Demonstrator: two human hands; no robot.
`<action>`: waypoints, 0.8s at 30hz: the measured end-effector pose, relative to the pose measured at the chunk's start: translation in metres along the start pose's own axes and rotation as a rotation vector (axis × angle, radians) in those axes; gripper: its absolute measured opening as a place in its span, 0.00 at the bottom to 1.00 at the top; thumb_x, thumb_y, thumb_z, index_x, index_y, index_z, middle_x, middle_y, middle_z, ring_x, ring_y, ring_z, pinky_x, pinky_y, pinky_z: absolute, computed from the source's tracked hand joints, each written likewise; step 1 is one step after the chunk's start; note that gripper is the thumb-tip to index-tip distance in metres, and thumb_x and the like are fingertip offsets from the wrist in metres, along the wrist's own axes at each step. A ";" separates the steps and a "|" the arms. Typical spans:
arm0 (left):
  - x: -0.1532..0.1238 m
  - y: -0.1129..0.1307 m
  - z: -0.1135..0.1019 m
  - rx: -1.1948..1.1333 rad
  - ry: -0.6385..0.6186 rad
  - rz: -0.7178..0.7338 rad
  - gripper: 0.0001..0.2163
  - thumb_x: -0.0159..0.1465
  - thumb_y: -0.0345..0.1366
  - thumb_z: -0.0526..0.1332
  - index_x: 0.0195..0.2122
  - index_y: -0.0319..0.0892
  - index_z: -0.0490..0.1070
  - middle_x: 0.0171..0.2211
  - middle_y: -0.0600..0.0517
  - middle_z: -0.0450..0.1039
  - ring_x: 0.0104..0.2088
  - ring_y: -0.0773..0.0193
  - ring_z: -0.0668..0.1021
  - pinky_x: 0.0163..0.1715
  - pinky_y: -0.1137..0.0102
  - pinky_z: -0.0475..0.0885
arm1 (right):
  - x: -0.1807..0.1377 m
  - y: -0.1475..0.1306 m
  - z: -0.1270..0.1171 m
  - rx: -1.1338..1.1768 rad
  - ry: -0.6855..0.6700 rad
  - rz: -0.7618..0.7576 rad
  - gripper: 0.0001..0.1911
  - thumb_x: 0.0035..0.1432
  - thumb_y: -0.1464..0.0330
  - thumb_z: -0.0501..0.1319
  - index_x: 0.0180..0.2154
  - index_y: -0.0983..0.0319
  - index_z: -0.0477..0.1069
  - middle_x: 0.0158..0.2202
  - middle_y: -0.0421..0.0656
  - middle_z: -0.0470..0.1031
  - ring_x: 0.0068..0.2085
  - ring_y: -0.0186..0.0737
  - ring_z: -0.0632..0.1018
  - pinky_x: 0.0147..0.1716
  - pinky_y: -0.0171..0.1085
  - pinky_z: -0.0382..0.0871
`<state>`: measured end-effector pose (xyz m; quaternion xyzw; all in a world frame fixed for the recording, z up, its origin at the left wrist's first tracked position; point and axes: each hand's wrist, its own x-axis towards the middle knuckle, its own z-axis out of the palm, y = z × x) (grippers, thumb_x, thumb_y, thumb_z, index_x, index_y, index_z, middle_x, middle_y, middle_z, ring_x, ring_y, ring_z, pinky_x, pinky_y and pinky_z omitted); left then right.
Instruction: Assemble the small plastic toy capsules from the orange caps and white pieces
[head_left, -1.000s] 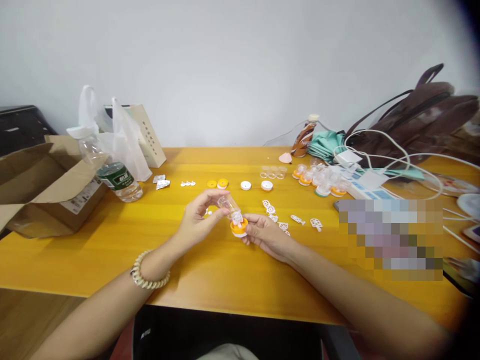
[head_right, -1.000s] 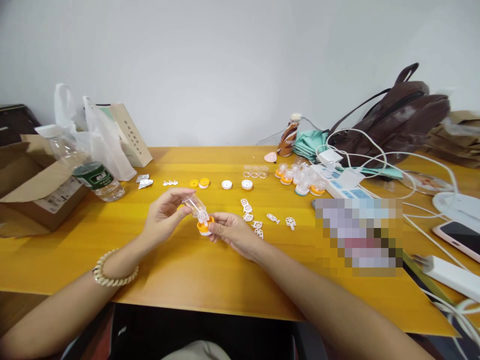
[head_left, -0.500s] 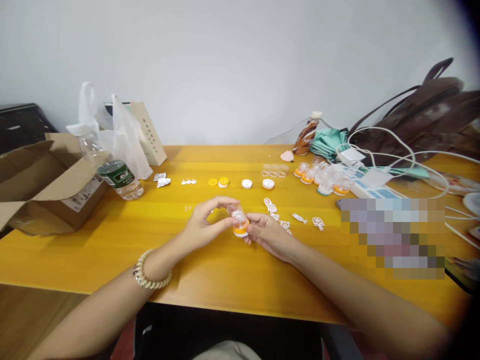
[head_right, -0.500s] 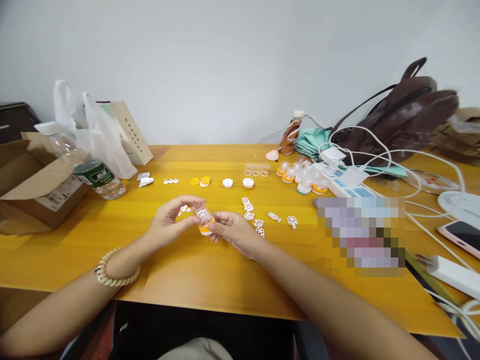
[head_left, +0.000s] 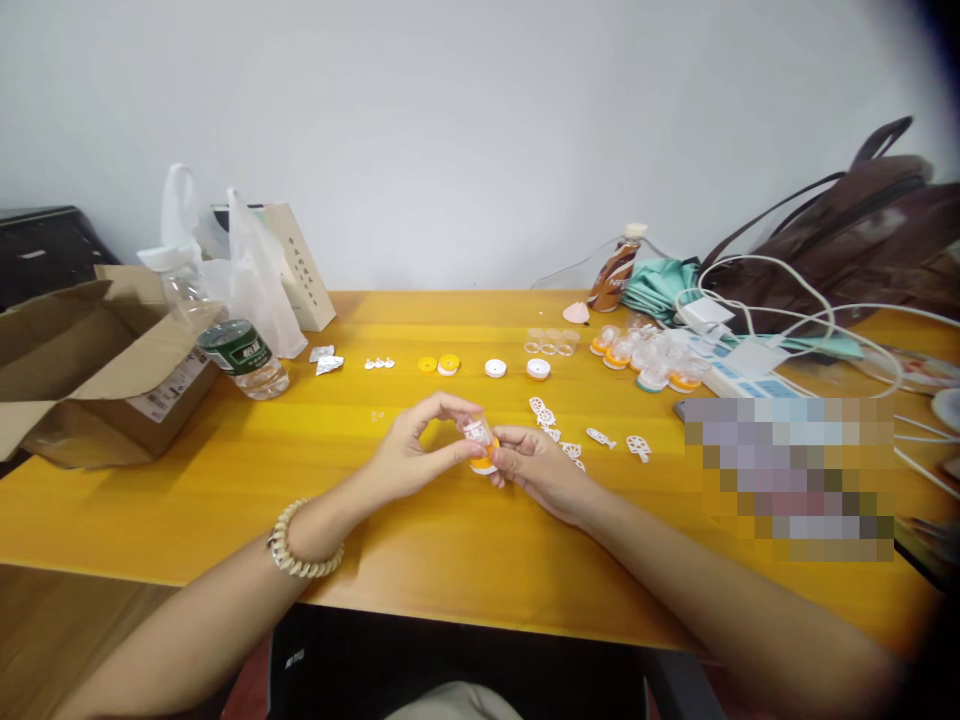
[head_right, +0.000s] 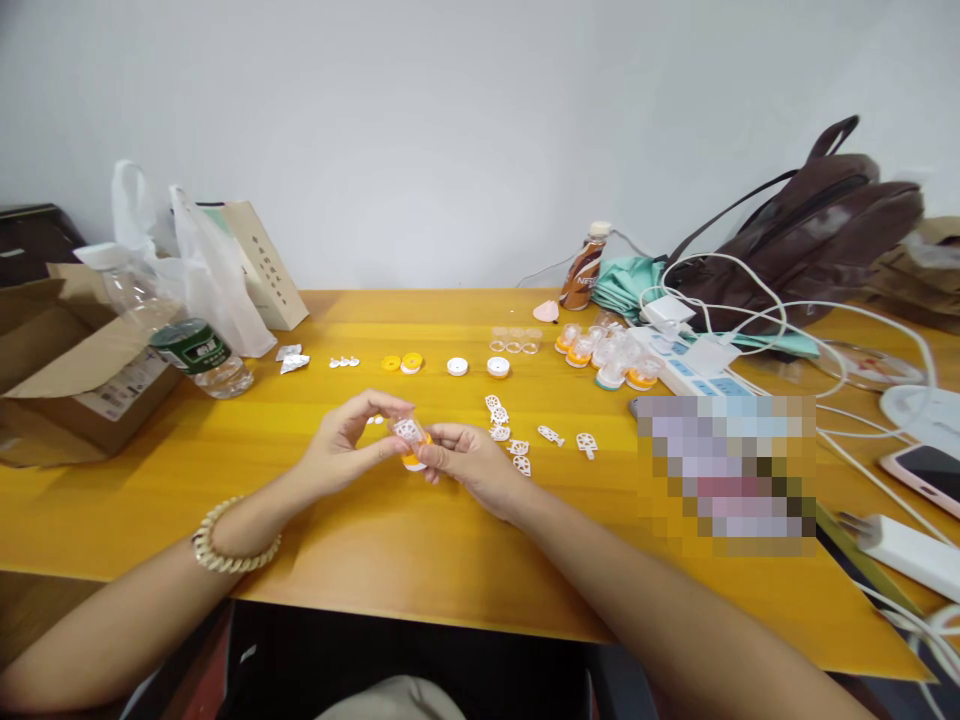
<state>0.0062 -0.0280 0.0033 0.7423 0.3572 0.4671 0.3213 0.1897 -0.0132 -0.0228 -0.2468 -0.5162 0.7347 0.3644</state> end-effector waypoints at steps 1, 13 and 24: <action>0.000 0.000 0.000 -0.017 0.002 -0.011 0.12 0.56 0.35 0.65 0.41 0.41 0.69 0.34 0.51 0.73 0.36 0.65 0.74 0.42 0.69 0.69 | 0.000 0.001 0.000 -0.015 0.001 -0.008 0.16 0.42 0.59 0.70 0.30 0.64 0.75 0.25 0.38 0.72 0.23 0.27 0.68 0.24 0.29 0.60; 0.003 0.001 -0.007 -0.315 -0.234 -0.100 0.13 0.61 0.38 0.59 0.47 0.46 0.69 0.46 0.46 0.71 0.45 0.60 0.73 0.46 0.65 0.69 | -0.002 0.001 0.003 -0.011 0.008 -0.003 0.18 0.43 0.57 0.69 0.32 0.64 0.75 0.25 0.39 0.71 0.23 0.28 0.67 0.23 0.30 0.60; 0.005 -0.002 -0.016 -0.437 -0.274 -0.137 0.24 0.55 0.45 0.64 0.53 0.49 0.66 0.53 0.45 0.64 0.51 0.55 0.69 0.49 0.61 0.67 | -0.001 0.003 0.003 -0.046 -0.033 0.004 0.17 0.46 0.58 0.67 0.32 0.64 0.75 0.26 0.38 0.71 0.23 0.27 0.67 0.24 0.30 0.60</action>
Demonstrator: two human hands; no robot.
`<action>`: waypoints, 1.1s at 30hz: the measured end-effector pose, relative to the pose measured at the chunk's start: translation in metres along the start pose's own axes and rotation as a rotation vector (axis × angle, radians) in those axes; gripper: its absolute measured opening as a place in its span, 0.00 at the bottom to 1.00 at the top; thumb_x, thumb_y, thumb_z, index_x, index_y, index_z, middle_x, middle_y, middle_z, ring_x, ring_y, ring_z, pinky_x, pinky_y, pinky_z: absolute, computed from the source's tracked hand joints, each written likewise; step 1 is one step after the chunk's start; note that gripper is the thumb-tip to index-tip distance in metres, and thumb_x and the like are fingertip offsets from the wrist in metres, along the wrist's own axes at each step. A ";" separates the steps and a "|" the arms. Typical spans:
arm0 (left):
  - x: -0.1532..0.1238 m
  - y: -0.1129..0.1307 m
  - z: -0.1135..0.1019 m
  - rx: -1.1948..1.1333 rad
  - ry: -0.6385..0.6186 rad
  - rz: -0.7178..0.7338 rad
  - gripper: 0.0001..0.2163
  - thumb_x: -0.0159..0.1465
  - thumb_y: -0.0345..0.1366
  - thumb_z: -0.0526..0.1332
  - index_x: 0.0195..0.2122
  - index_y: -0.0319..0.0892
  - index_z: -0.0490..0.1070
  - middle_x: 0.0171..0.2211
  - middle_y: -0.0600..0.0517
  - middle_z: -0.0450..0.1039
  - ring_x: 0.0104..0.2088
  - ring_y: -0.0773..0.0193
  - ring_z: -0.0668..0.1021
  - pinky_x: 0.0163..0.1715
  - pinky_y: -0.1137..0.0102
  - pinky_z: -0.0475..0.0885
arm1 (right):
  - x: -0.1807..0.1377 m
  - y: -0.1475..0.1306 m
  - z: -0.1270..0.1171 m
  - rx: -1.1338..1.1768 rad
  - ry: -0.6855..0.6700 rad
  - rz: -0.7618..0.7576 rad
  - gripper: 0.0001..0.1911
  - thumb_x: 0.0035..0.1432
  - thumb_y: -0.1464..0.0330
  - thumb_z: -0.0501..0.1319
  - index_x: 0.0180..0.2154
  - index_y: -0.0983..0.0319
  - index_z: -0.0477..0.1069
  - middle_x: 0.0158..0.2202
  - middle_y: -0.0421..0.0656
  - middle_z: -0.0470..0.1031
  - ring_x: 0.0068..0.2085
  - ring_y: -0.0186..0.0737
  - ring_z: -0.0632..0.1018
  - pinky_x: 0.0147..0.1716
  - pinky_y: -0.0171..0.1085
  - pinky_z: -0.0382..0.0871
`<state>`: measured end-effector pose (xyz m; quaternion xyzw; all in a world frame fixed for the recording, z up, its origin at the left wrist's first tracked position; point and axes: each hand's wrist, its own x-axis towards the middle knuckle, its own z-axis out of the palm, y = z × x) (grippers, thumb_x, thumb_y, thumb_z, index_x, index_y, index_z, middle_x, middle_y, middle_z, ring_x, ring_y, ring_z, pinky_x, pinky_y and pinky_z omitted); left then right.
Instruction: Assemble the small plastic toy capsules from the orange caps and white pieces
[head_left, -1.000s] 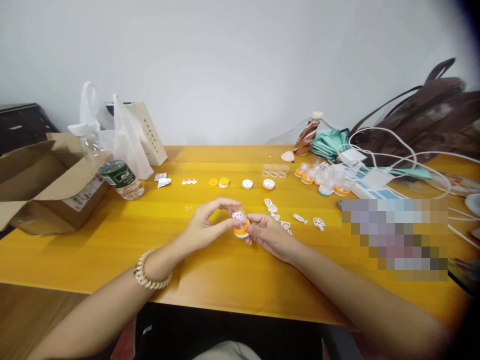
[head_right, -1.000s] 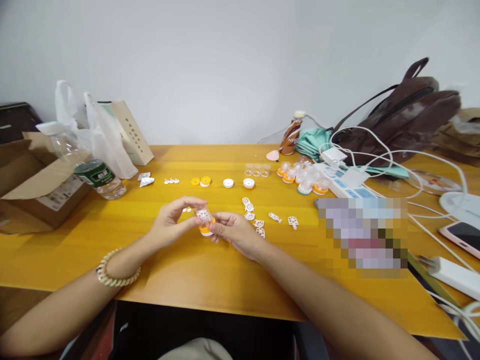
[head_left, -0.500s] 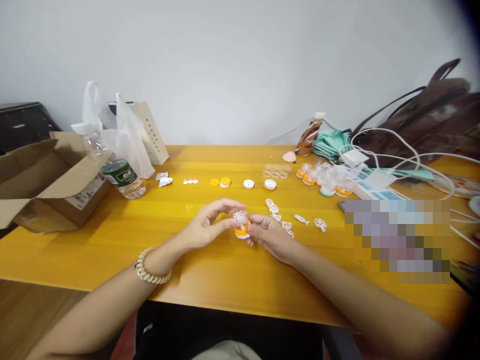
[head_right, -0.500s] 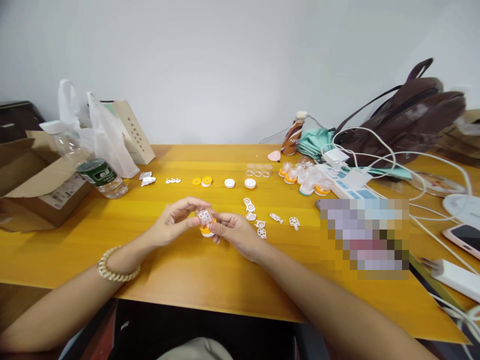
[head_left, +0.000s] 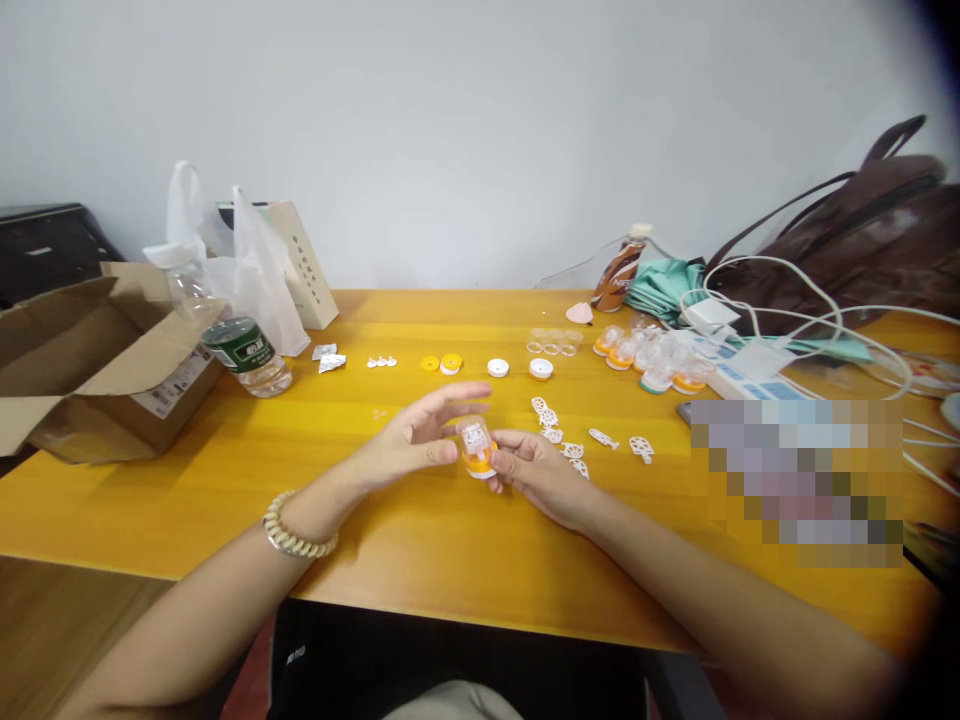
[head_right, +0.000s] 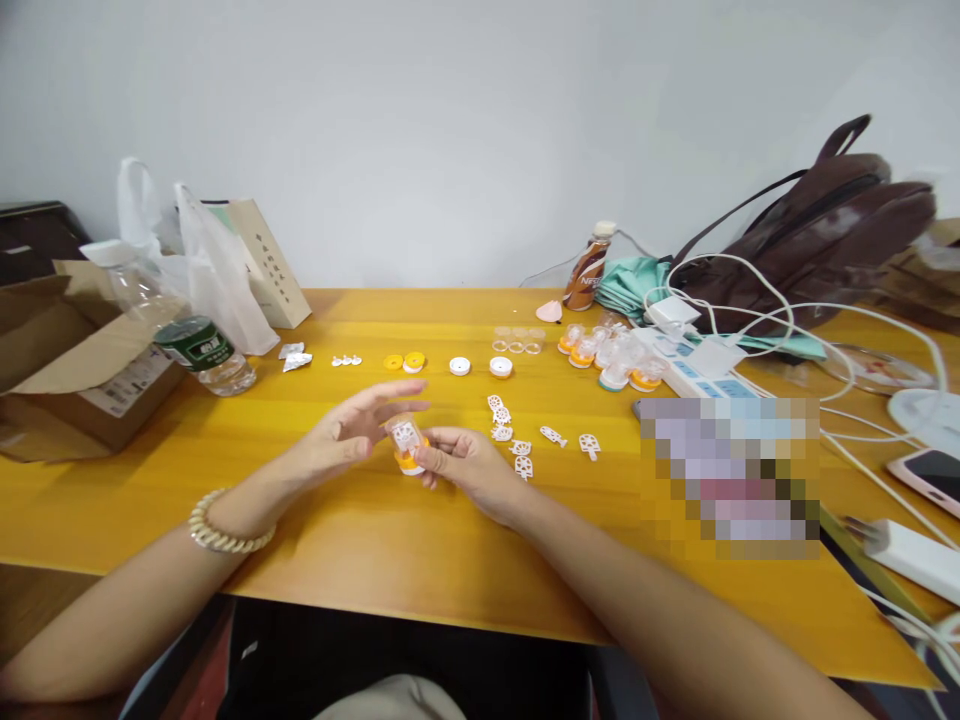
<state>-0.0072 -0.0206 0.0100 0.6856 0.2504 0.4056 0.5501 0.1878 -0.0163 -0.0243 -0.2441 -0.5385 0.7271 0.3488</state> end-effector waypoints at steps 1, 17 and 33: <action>0.001 -0.001 0.000 0.024 0.048 0.023 0.26 0.52 0.44 0.67 0.52 0.49 0.65 0.53 0.45 0.64 0.51 0.55 0.69 0.49 0.62 0.67 | 0.000 0.000 0.000 -0.005 0.004 0.002 0.16 0.46 0.58 0.67 0.32 0.64 0.75 0.25 0.38 0.71 0.23 0.27 0.67 0.24 0.29 0.59; -0.001 -0.005 0.007 -0.036 0.004 0.028 0.18 0.63 0.39 0.58 0.53 0.46 0.61 0.47 0.45 0.68 0.43 0.61 0.73 0.46 0.64 0.66 | 0.001 0.001 -0.001 0.012 -0.025 -0.016 0.13 0.49 0.60 0.66 0.33 0.63 0.75 0.27 0.38 0.71 0.24 0.26 0.68 0.24 0.29 0.59; -0.002 -0.010 0.009 -0.001 0.067 0.090 0.23 0.59 0.49 0.58 0.53 0.44 0.62 0.52 0.44 0.63 0.54 0.54 0.65 0.52 0.61 0.61 | -0.001 -0.001 0.000 -0.005 -0.023 -0.005 0.16 0.47 0.58 0.67 0.34 0.63 0.74 0.26 0.38 0.70 0.24 0.27 0.67 0.24 0.30 0.58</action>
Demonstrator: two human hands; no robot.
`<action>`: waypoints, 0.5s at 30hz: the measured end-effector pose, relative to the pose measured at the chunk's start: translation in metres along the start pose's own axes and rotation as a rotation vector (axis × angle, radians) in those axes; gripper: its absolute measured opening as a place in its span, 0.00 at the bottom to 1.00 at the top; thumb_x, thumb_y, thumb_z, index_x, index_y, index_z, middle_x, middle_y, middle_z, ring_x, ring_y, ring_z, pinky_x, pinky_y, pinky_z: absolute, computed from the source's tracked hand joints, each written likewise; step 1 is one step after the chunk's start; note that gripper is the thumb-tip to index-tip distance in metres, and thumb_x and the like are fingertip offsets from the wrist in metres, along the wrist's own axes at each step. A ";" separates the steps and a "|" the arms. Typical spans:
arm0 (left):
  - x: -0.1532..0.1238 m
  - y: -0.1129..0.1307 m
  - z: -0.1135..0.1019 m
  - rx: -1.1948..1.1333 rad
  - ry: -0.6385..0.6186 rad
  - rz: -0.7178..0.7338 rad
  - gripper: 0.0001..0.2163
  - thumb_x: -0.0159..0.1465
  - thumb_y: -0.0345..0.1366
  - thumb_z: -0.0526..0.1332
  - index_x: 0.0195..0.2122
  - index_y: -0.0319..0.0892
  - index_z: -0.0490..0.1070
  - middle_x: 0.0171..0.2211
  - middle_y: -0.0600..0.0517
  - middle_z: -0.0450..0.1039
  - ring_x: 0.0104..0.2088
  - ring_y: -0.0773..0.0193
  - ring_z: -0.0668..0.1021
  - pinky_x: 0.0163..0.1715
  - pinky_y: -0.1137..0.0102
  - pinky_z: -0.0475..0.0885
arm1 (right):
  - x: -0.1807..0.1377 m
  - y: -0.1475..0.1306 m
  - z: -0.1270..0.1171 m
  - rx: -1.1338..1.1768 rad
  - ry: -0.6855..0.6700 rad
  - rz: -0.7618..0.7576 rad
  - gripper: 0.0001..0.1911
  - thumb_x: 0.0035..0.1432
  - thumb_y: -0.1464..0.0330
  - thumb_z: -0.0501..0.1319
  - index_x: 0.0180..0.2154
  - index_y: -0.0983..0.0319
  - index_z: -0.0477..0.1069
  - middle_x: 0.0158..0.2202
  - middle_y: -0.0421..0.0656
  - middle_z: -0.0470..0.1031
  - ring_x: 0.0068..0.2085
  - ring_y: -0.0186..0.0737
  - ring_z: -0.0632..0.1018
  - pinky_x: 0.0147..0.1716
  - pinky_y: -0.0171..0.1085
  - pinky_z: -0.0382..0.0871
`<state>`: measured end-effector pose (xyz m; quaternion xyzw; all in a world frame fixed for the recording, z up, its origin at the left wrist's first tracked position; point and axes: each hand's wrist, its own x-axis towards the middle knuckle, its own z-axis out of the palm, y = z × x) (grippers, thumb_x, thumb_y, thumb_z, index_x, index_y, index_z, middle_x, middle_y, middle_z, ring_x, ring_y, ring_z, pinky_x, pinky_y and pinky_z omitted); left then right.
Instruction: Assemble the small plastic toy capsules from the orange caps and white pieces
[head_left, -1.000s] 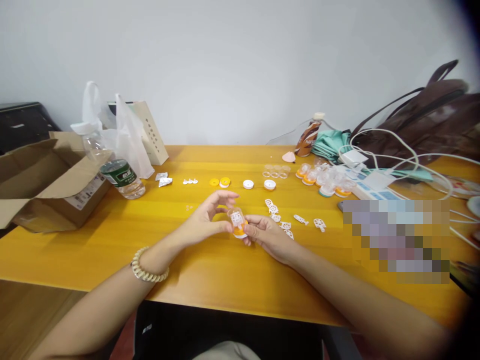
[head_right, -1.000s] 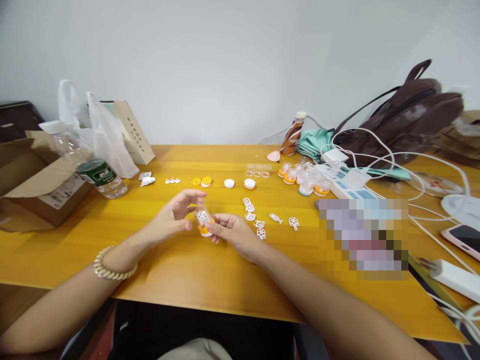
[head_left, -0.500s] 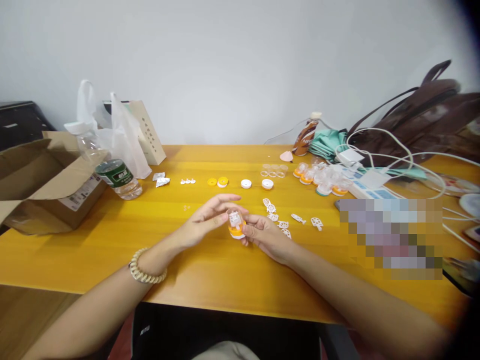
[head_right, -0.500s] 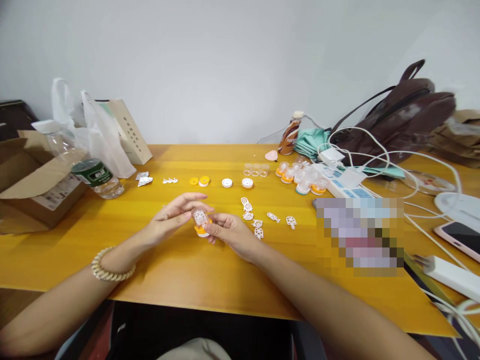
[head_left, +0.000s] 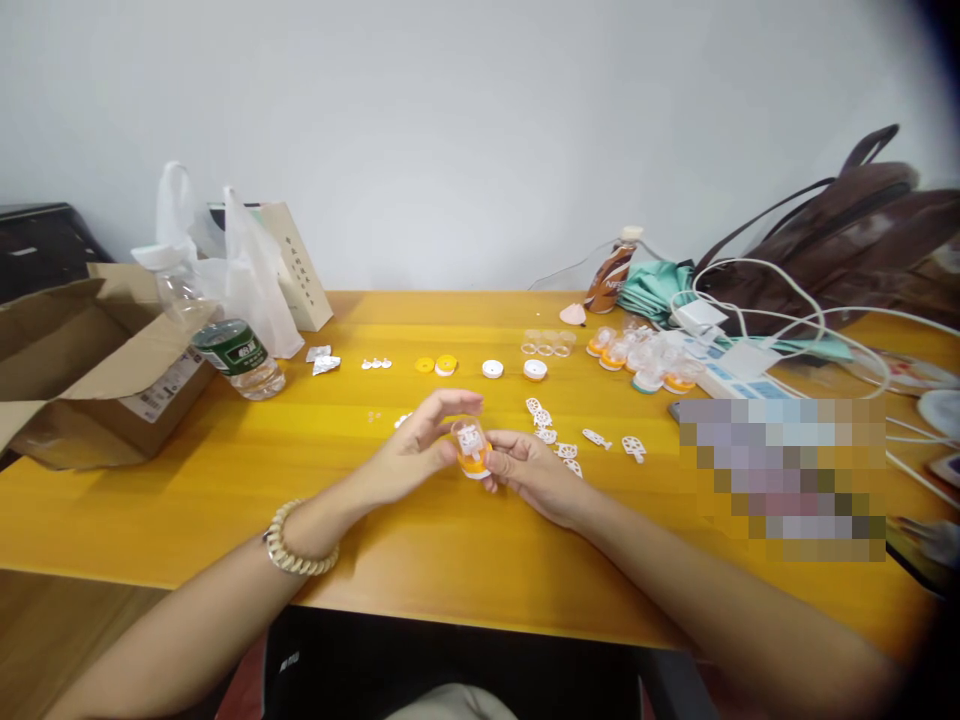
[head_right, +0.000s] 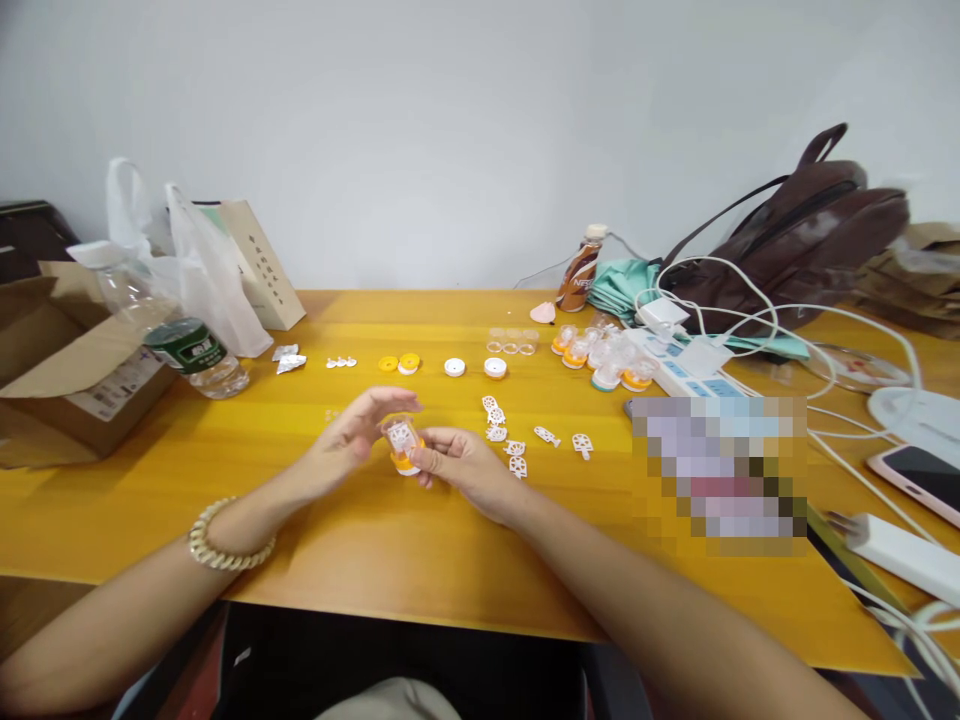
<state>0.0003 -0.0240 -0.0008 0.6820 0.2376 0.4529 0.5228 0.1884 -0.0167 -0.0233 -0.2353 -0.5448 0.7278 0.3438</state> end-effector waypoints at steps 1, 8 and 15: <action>0.000 0.001 0.000 0.028 0.021 0.001 0.21 0.59 0.45 0.61 0.52 0.45 0.62 0.50 0.45 0.64 0.52 0.55 0.67 0.51 0.62 0.61 | 0.000 0.000 0.000 0.001 -0.003 0.000 0.16 0.48 0.58 0.66 0.34 0.63 0.74 0.26 0.38 0.70 0.24 0.27 0.67 0.24 0.30 0.58; -0.001 0.010 0.001 -0.051 -0.098 -0.061 0.21 0.63 0.43 0.56 0.57 0.48 0.57 0.59 0.45 0.55 0.59 0.53 0.60 0.56 0.59 0.57 | 0.000 0.000 0.000 -0.005 -0.006 0.000 0.16 0.48 0.58 0.67 0.34 0.63 0.74 0.26 0.37 0.70 0.24 0.26 0.67 0.25 0.30 0.59; 0.000 0.004 0.001 -0.104 -0.083 -0.070 0.19 0.63 0.37 0.57 0.56 0.48 0.58 0.55 0.46 0.61 0.54 0.57 0.66 0.51 0.62 0.63 | 0.001 0.000 -0.001 0.006 0.011 -0.004 0.14 0.48 0.58 0.67 0.32 0.63 0.75 0.27 0.38 0.71 0.26 0.27 0.68 0.26 0.30 0.59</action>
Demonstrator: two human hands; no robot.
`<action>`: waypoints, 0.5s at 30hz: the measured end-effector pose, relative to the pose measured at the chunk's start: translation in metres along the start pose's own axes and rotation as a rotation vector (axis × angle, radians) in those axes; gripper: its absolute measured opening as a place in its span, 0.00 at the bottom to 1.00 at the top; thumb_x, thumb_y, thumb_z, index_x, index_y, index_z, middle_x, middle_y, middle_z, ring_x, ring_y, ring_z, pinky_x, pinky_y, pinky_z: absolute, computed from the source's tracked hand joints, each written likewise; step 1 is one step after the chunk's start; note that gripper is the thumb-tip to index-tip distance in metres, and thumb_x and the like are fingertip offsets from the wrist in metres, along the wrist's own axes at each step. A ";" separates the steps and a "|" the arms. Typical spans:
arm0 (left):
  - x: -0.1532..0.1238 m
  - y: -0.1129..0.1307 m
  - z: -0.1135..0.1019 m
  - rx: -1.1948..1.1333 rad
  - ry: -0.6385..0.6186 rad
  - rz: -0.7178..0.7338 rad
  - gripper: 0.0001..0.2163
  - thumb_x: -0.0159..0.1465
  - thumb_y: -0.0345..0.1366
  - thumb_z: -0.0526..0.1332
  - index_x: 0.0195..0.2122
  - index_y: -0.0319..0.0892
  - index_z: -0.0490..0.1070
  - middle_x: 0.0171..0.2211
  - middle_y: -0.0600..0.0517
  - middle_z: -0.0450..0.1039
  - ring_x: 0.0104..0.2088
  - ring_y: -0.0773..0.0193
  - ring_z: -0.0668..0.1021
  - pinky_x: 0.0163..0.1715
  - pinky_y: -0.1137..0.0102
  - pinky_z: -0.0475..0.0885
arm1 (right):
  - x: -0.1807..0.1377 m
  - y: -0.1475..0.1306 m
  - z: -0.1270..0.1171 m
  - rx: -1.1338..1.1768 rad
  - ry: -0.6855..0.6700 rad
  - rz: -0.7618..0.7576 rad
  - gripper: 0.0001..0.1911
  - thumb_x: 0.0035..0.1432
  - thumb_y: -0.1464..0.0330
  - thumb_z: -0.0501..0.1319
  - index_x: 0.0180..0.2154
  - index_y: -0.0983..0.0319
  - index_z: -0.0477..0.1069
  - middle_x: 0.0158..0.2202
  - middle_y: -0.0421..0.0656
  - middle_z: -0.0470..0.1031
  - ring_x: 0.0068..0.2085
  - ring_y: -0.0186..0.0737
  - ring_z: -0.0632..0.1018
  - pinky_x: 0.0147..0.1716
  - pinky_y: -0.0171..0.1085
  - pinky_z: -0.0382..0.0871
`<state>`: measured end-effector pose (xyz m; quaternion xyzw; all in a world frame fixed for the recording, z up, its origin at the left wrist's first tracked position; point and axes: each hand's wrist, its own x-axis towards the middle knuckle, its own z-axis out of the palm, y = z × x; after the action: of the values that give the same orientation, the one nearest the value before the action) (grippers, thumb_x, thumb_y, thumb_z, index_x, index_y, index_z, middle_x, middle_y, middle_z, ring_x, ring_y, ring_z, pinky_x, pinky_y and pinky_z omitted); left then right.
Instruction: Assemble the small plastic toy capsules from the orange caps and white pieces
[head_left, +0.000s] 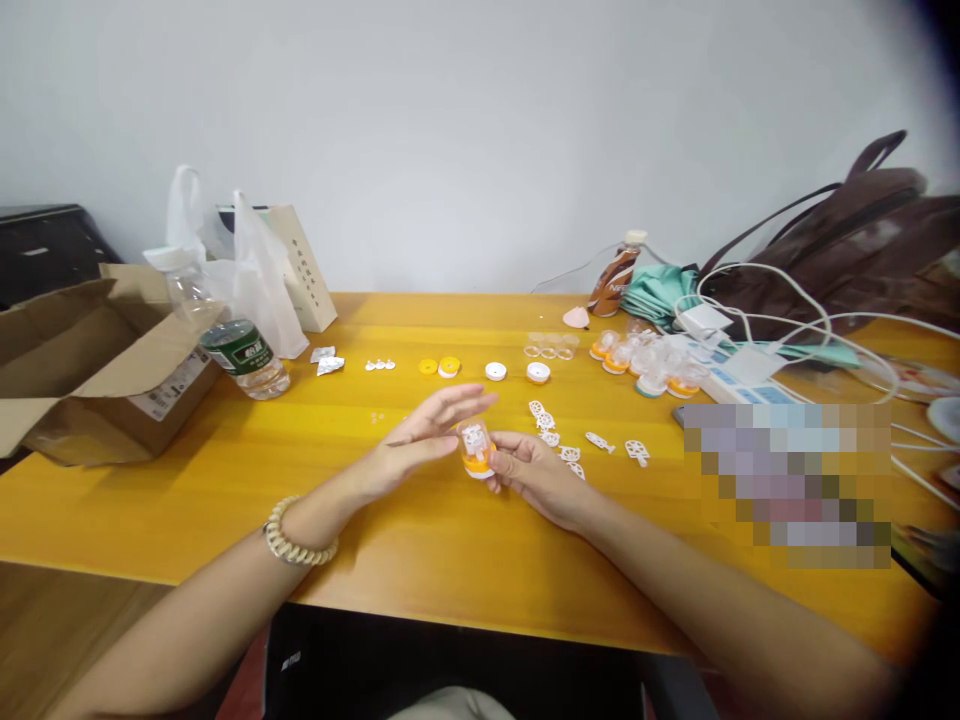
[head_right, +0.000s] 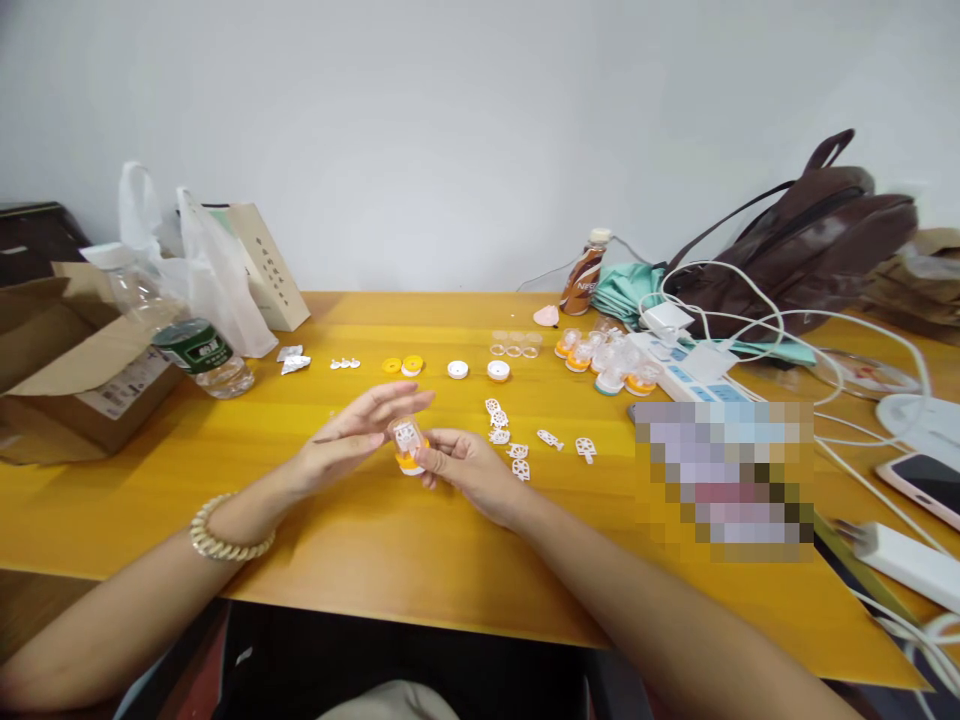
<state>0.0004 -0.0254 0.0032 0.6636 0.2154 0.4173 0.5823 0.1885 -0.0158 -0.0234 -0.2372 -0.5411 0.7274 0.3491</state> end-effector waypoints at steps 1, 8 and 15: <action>0.000 0.000 0.000 0.020 0.031 0.000 0.19 0.62 0.37 0.58 0.55 0.48 0.59 0.56 0.46 0.59 0.56 0.57 0.64 0.53 0.62 0.62 | 0.000 0.000 0.000 -0.002 -0.003 0.005 0.15 0.48 0.59 0.67 0.33 0.63 0.75 0.27 0.38 0.71 0.26 0.27 0.68 0.26 0.30 0.59; 0.001 0.001 0.003 0.059 0.082 0.004 0.19 0.60 0.35 0.61 0.53 0.47 0.61 0.52 0.45 0.63 0.53 0.57 0.66 0.50 0.62 0.64 | 0.001 0.002 -0.002 0.012 0.035 0.020 0.15 0.47 0.59 0.67 0.33 0.62 0.75 0.27 0.38 0.71 0.25 0.27 0.67 0.26 0.30 0.59; 0.001 -0.001 -0.003 -0.034 0.042 -0.024 0.21 0.61 0.35 0.60 0.55 0.47 0.58 0.44 0.47 0.69 0.41 0.62 0.74 0.45 0.63 0.67 | 0.000 0.002 0.000 0.002 0.037 0.017 0.14 0.47 0.60 0.67 0.34 0.63 0.75 0.28 0.39 0.72 0.26 0.29 0.67 0.26 0.30 0.59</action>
<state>-0.0016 -0.0222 0.0021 0.6423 0.2283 0.4278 0.5936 0.1877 -0.0158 -0.0249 -0.2550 -0.5317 0.7264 0.3531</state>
